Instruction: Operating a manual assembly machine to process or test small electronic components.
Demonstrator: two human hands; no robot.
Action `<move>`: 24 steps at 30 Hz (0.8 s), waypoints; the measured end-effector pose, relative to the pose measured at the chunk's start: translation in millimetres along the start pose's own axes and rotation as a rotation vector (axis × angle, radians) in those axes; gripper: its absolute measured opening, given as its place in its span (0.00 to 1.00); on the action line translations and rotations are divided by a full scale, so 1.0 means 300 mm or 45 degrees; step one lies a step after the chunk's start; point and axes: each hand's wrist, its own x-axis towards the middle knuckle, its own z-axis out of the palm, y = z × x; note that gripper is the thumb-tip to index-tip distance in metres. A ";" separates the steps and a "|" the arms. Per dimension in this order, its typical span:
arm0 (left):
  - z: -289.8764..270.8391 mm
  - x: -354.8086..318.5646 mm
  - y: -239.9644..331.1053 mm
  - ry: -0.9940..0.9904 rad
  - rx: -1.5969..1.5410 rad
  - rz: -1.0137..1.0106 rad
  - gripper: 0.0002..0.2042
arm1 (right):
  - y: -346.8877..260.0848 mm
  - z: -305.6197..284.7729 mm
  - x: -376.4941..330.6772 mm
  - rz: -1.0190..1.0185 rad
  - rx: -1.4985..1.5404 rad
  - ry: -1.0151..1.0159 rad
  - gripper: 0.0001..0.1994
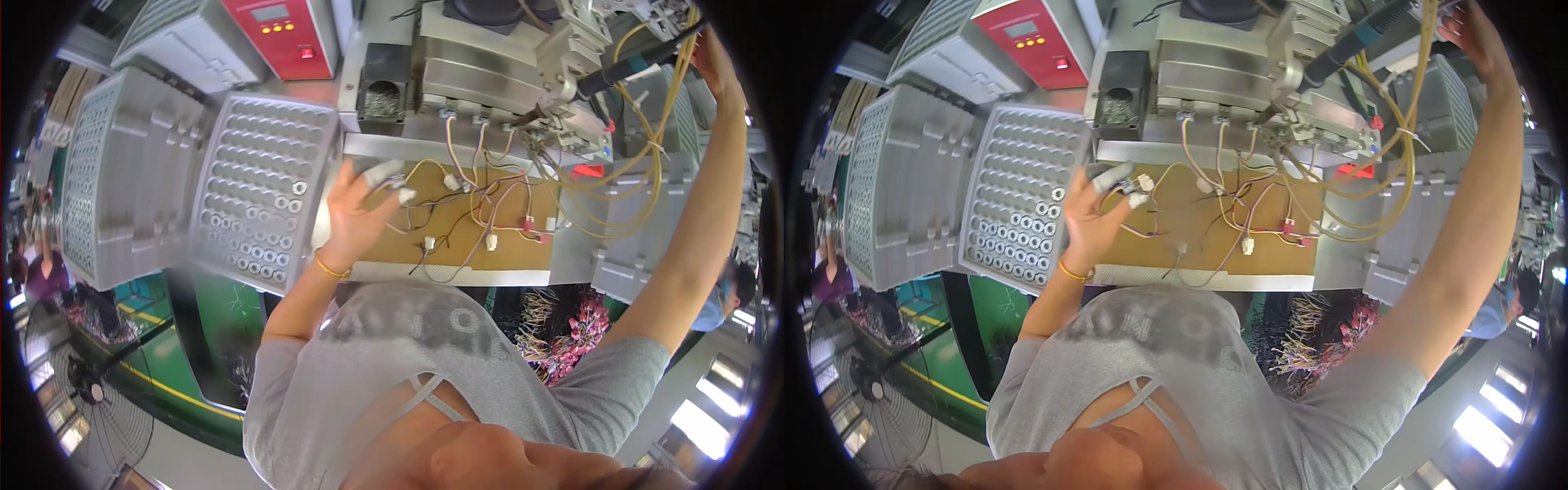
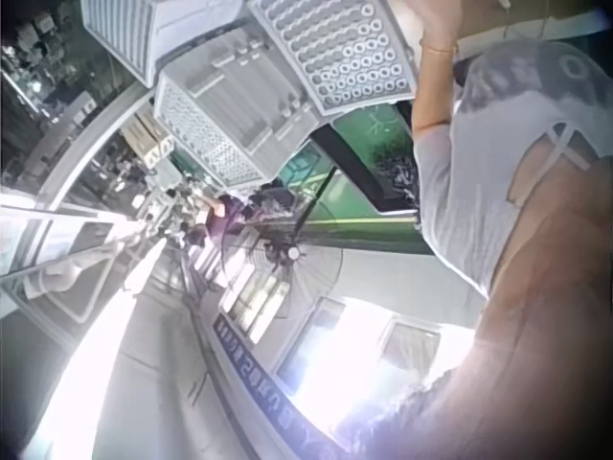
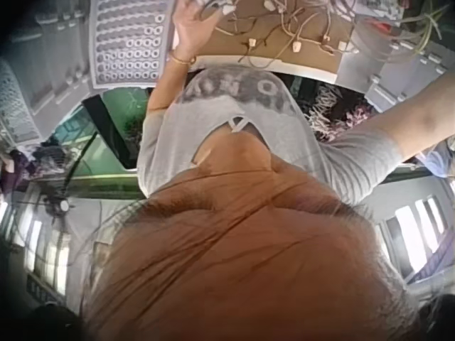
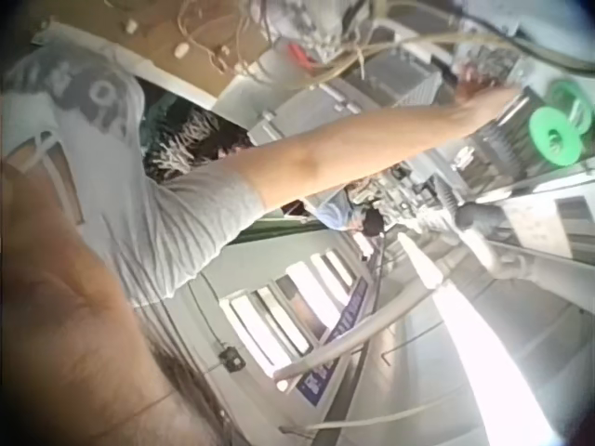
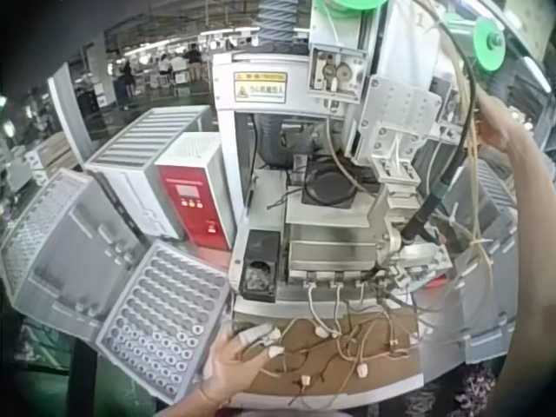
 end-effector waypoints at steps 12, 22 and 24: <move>0.010 -0.005 0.019 0.053 0.108 0.117 0.24 | 0.050 -0.059 0.037 0.052 -0.170 0.123 0.23; 0.010 -0.005 0.028 0.074 0.090 0.141 0.23 | 0.065 -0.069 0.039 0.041 -0.213 0.145 0.24; 0.013 -0.011 0.019 0.065 0.096 0.131 0.23 | 0.070 -0.084 0.049 0.045 -0.196 0.108 0.24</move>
